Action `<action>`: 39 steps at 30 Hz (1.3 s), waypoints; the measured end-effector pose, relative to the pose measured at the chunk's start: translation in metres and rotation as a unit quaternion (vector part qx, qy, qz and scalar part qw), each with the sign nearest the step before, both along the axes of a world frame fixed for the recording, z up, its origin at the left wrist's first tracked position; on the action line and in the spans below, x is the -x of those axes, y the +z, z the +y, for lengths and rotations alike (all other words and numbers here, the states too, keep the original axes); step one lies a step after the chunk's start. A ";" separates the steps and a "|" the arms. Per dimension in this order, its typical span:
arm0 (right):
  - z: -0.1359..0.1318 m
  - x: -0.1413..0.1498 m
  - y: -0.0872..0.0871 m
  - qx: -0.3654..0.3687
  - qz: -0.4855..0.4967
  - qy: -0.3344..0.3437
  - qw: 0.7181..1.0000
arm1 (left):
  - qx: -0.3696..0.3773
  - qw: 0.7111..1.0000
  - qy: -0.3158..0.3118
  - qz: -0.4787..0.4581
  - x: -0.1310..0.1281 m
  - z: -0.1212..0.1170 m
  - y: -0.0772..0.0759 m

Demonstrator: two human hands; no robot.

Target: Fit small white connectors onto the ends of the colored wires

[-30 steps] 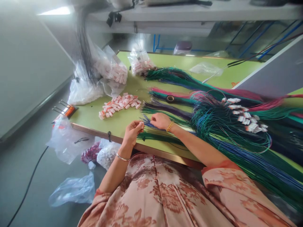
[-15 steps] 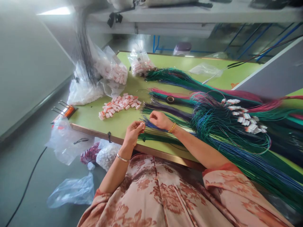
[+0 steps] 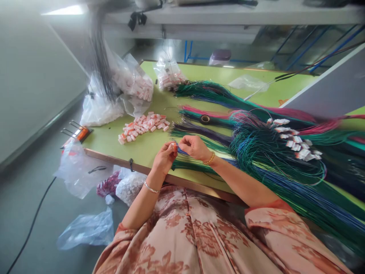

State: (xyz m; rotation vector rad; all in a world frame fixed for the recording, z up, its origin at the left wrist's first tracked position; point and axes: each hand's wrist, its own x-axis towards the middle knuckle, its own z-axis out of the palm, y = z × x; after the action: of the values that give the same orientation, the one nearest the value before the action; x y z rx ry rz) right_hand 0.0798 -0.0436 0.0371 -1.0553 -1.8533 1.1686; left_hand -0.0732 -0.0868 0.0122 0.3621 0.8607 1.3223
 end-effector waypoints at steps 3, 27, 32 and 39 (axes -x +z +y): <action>-0.006 -0.005 0.000 -0.010 -0.017 0.000 1.000 | 0.008 1.000 -0.005 -0.013 -0.003 0.001 0.002; -0.018 -0.001 -0.005 -0.039 -0.069 -0.033 0.996 | -0.055 0.987 0.040 0.145 -0.012 -0.004 0.004; -0.019 -0.001 -0.008 -0.074 -0.090 -0.015 0.993 | -0.034 0.985 0.042 0.162 -0.014 -0.003 0.002; -0.024 0.003 -0.011 -0.094 -0.148 -0.005 0.985 | -0.022 0.987 0.040 0.156 -0.011 -0.005 -0.004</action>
State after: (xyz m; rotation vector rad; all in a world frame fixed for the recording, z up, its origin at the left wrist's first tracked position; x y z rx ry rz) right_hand 0.0773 -0.0672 0.0258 -1.1758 -2.1360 0.8458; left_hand -0.0625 -0.0920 0.0084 0.5862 1.1175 1.3814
